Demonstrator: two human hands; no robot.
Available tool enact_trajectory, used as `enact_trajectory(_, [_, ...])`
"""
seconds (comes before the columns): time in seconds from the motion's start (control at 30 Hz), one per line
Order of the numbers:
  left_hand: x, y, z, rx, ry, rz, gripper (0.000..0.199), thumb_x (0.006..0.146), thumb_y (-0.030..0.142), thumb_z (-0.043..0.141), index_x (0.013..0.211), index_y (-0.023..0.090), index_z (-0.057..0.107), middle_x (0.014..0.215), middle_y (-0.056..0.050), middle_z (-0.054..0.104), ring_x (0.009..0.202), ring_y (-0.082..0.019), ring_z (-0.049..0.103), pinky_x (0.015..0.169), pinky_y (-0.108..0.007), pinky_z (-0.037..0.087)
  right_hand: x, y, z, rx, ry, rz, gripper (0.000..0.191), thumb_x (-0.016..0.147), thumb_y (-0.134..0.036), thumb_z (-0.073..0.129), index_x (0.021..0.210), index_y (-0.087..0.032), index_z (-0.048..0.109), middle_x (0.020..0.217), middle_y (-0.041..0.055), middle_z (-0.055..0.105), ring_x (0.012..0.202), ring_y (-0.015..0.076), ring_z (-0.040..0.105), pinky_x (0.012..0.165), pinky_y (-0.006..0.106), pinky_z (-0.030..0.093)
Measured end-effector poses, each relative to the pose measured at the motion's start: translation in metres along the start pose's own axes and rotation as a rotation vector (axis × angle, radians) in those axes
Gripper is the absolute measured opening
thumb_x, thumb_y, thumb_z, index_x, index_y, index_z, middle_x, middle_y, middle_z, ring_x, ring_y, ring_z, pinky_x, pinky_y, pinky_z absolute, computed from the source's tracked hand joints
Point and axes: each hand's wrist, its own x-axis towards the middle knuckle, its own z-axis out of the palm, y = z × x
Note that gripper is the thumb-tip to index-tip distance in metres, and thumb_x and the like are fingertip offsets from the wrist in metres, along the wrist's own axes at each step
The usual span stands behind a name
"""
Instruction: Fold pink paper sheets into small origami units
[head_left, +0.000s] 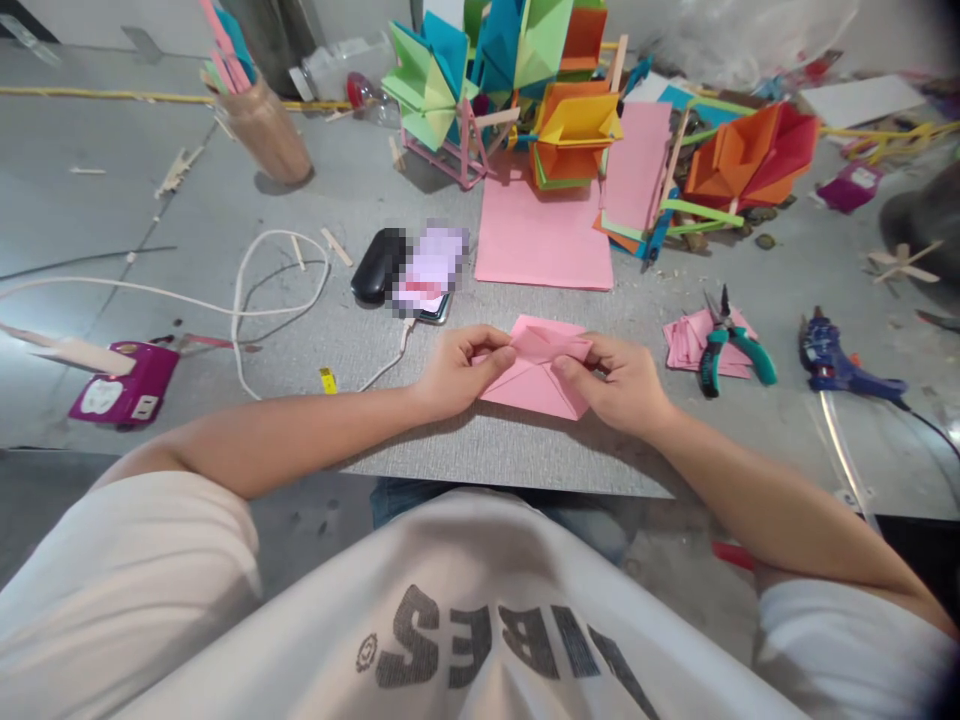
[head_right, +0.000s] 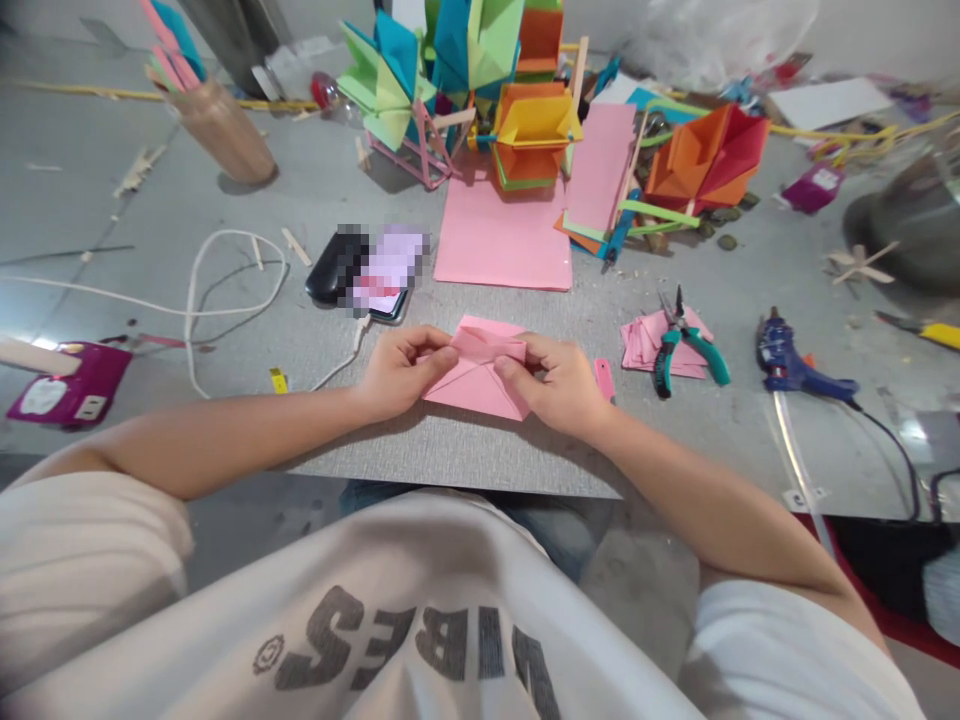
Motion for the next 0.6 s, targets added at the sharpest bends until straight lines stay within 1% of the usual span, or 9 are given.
enact_trajectory(0.1, [-0.001,0.002,0.001,0.019,0.034,0.005,0.025,0.099,0.043,0.089,0.1,0.018,0.086,0.091,-0.005,0.085,0.074,-0.014,0.071,0.069,-0.027,0.057,0.0,0.005,0.004,0.096,-0.038,0.03,0.037,0.098,-0.048,0.086,0.126,-0.025,0.084,0.101,0.0048,0.087,0.076,0.0194,0.074,0.065,0.032,0.058])
enact_trajectory(0.17, [-0.002,0.002,0.002,0.018,0.05,0.014,0.024,0.099,0.043,0.089,0.1,0.019,0.086,0.091,-0.005,0.086,0.074,-0.015,0.072,0.067,-0.027,0.056,0.0,0.007,0.008,0.141,-0.078,0.023,0.042,0.096,-0.049,0.089,0.131,-0.026,0.085,0.107,0.0052,0.087,0.081,0.0202,0.077,0.068,0.033,0.061])
enact_trajectory(0.23, [-0.003,0.001,0.002,-0.001,0.059,0.036,0.023,0.097,0.041,0.091,0.099,0.019,0.086,0.092,-0.006,0.086,0.076,-0.015,0.074,0.068,-0.028,0.058,0.0,0.007,0.011,0.15,-0.085,0.002,0.034,0.096,-0.049,0.088,0.122,-0.028,0.089,0.11,0.0059,0.088,0.089,0.0228,0.079,0.076,0.036,0.066])
enact_trajectory(0.3, [-0.003,0.0,0.003,-0.046,0.061,0.055,0.02,0.092,0.037,0.093,0.097,0.019,0.085,0.091,-0.005,0.086,0.077,-0.015,0.075,0.072,-0.028,0.06,0.0,0.007,0.012,0.115,-0.062,-0.007,0.023,0.099,-0.048,0.085,0.109,-0.029,0.093,0.1,0.0053,0.087,0.092,0.0255,0.081,0.081,0.04,0.068])
enact_trajectory(0.37, [-0.003,-0.002,0.002,-0.097,0.057,0.042,0.018,0.087,0.033,0.095,0.095,0.02,0.085,0.089,-0.004,0.085,0.076,-0.015,0.074,0.072,-0.029,0.06,0.001,0.006,0.011,0.091,-0.039,-0.013,0.021,0.1,-0.047,0.083,0.101,-0.03,0.095,0.09,0.0045,0.086,0.093,0.0279,0.082,0.083,0.042,0.069])
enact_trajectory(0.43, [-0.002,-0.004,0.002,-0.139,0.061,0.001,0.015,0.084,0.03,0.095,0.093,0.021,0.086,0.086,-0.003,0.084,0.073,-0.014,0.071,0.069,-0.028,0.057,0.003,0.006,0.008,0.104,-0.032,-0.031,0.021,0.098,-0.045,0.083,0.102,-0.03,0.097,0.094,0.0048,0.089,0.097,0.0292,0.084,0.085,0.043,0.07])
enact_trajectory(0.5, [0.0,-0.005,0.002,-0.19,0.086,-0.031,0.011,0.081,0.027,0.093,0.088,0.022,0.086,0.083,-0.002,0.082,0.071,-0.014,0.069,0.065,-0.027,0.052,0.006,0.007,0.004,0.123,-0.045,-0.037,0.024,0.094,-0.04,0.081,0.108,-0.029,0.098,0.104,0.0056,0.093,0.095,0.0281,0.085,0.082,0.041,0.069])
enact_trajectory(0.6, [0.004,-0.006,0.004,-0.294,0.122,-0.06,0.01,0.074,0.023,0.091,0.077,0.022,0.081,0.077,0.0,0.078,0.069,-0.012,0.066,0.064,-0.026,0.048,0.011,0.007,-0.004,0.126,-0.111,-0.024,0.035,0.087,-0.027,0.072,0.109,-0.028,0.099,0.107,0.0059,0.094,0.092,0.0261,0.086,0.077,0.036,0.066])
